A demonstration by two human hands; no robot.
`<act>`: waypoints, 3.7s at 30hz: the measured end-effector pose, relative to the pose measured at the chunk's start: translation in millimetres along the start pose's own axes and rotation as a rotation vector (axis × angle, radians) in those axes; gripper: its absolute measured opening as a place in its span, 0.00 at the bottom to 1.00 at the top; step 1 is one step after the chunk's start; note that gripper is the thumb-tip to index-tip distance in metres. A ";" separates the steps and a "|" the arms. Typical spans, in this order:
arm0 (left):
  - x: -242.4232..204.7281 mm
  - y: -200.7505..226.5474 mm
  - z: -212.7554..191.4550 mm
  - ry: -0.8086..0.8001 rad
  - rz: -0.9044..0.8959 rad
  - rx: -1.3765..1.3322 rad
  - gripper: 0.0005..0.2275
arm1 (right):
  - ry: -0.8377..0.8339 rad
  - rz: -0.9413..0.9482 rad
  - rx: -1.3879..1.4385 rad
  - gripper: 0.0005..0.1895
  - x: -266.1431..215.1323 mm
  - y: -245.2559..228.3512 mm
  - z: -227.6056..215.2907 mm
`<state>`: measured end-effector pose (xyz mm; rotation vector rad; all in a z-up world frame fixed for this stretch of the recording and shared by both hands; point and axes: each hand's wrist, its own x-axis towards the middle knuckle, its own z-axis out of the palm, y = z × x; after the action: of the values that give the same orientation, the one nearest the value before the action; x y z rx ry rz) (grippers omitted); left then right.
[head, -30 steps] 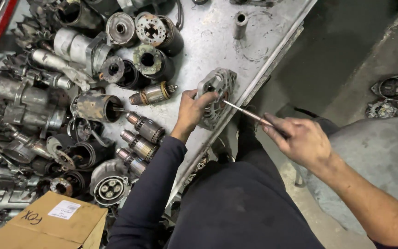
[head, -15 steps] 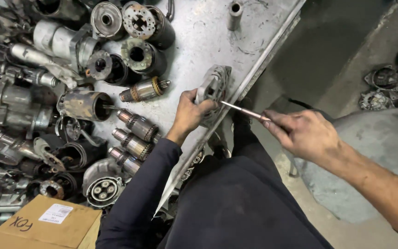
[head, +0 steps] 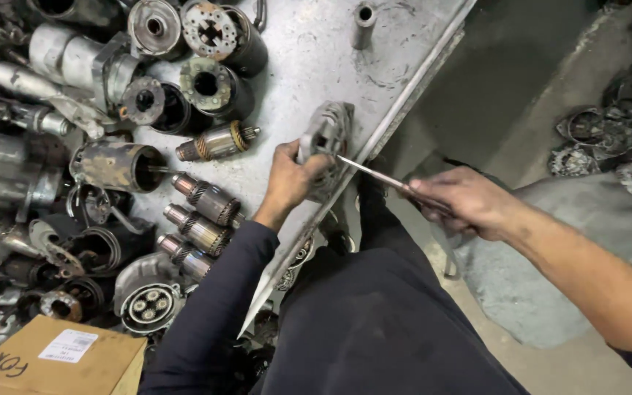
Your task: The person uses a screwdriver to pry and scrape at a circular metal component, likely an alternator housing, held on a workbench. The person rotates the component to access different areas while surrounded by various disassembled car parts.
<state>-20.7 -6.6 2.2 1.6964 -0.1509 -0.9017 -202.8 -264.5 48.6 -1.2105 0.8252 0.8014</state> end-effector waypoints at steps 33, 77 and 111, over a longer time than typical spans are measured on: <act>-12.5 15.2 4.5 -0.031 0.032 0.320 0.17 | 0.191 -0.088 -0.915 0.21 -24.0 -14.5 39.9; 7.9 14.3 -12.9 -0.130 -0.045 0.230 0.15 | 0.308 -0.183 -0.674 0.23 -38.5 -33.7 40.4; 12.5 1.9 -20.8 -0.233 -0.017 0.215 0.16 | 0.670 -0.573 -1.192 0.25 -14.9 4.1 26.2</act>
<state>1.7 2.3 -1.0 1.7864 -0.4026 -1.1278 -210.6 -239.3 63.8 -2.7196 0.3991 0.3439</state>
